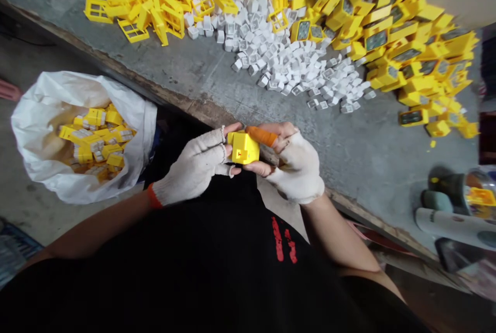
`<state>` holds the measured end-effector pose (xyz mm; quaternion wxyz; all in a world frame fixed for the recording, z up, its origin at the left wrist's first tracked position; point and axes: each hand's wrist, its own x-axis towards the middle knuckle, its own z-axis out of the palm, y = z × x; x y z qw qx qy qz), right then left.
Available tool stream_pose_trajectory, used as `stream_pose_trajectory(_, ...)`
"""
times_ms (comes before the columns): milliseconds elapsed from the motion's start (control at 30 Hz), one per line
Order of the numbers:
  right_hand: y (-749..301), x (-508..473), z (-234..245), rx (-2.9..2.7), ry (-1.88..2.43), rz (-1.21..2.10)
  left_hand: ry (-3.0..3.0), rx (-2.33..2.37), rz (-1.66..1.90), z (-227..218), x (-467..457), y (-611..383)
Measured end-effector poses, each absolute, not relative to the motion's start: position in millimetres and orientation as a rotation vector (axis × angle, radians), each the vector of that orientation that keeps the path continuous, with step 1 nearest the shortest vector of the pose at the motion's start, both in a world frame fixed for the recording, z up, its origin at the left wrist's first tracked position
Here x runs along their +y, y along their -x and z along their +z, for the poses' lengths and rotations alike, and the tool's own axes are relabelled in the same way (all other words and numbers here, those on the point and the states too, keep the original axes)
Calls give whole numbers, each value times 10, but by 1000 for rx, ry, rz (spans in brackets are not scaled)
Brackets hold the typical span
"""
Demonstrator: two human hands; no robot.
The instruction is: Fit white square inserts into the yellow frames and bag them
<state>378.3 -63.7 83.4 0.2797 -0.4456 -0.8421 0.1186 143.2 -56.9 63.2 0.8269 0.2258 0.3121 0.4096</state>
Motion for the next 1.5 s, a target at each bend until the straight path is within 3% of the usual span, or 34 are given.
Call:
stream_pose_trajectory(167,-3759,-621,824,-2274,1019,98,-628,643,937,557,-577,-1402)
stream_pose_trajectory(400,-3847,-609,948,-2348,1066,173,-548,685,872,613,-565,-1408)
stream_pose_trajectory(600,-3807,-620,784,-2338,1032,57,-631,759,847,626,-590,-1383)
stream_pose_trajectory(833,-3637,-691,568,-2281,1045,-100,-1243,983,845,642,-572,-1280)
stream_pose_trajectory(900,-3598,-704,493,-2199,1115,71,-1440,1082,852,671,-554,-1279)
stream_pose_trajectory(1067,-3546,-602,414,-1571,1140,1013,-1711,1094,909,703,-530,-1248)
stream_pose_trajectory(1167,-3508,-543,477,-1358,1028,1366,-1787,1067,955,703,-533,-1215)
stream_pose_trajectory(1500,-3367,-618,565,-1294,990,1255,-1785,1194,954,813,-631,-1280)
